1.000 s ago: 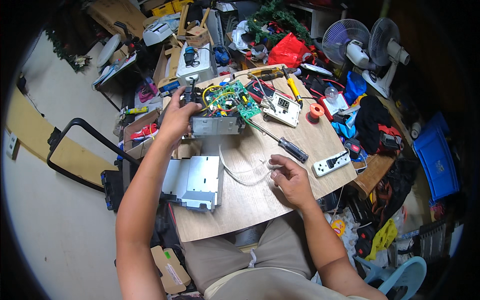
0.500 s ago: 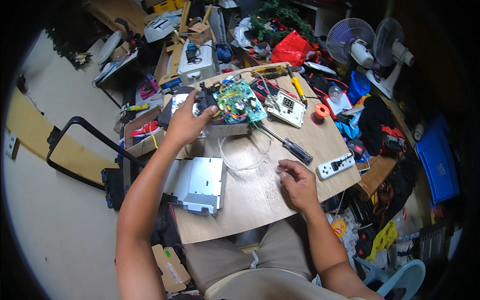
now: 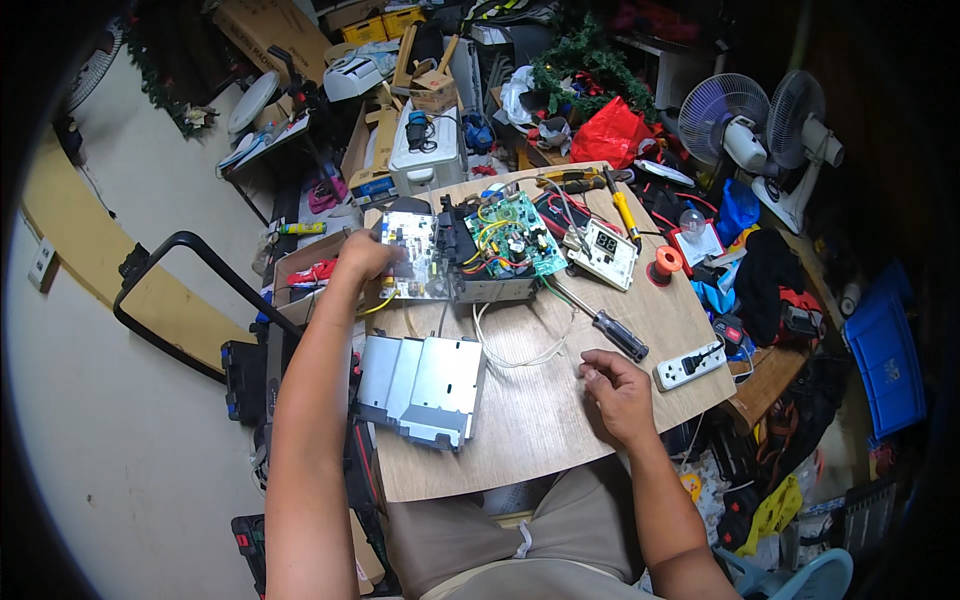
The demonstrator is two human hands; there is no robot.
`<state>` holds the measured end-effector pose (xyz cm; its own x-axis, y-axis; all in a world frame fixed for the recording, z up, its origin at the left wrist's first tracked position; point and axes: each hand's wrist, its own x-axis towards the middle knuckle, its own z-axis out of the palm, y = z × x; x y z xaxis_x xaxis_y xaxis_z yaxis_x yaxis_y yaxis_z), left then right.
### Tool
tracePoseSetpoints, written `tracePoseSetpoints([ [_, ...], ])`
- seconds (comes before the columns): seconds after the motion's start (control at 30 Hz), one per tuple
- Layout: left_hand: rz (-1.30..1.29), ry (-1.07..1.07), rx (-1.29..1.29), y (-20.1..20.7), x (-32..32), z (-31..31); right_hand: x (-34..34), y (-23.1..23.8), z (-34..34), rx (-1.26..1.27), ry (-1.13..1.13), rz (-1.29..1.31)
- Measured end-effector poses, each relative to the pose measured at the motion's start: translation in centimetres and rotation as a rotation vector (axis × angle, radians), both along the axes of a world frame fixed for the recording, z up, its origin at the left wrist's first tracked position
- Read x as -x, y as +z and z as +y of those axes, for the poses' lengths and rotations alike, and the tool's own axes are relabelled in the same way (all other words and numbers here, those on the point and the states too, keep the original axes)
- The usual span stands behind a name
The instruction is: The person holds a disassembled electronic device and removes a circuit board. Using a soldering iron and solder wire, they apply solder to several points on the board. They then use pliers to trim excess solder and continue soldering other areas.
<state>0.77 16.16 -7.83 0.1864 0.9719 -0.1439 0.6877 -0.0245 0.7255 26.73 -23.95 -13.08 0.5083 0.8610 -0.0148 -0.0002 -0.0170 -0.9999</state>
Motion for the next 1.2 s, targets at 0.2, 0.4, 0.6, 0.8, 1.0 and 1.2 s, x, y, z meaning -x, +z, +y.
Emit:
tracePoseSetpoints([
  [0.2, -0.408, 0.033, -0.016, 1.9, 0.0, -0.9, -0.1, -0.3, 0.1, -0.021, 0.001, -0.023],
  [0.4, -0.716, 0.05, -0.307, 9.3, 3.4, -4.2, -0.3, -0.4, 0.4, 0.011, 0.006, -0.004],
  [0.6, -0.759, -0.234, -0.246, 15.8, 8.9, -16.2, -0.5, 3.0, -0.8, -0.105, 0.044, -0.205],
  [0.8, -0.704, -0.107, 0.005, 11.3, 6.9, -32.2, -14.7, 13.5, 8.1, -0.318, -0.133, -1.081],
  [1.0, -0.712, -0.212, 0.118, 8.6, 1.5, -32.1, -21.9, 10.2, 20.1, 0.696, 0.325, -1.467],
  [1.2, -0.64, -0.283, 0.088, 8.5, -1.9, -26.7, -23.9, 7.9, 23.9, 0.668, 0.503, -1.612],
])
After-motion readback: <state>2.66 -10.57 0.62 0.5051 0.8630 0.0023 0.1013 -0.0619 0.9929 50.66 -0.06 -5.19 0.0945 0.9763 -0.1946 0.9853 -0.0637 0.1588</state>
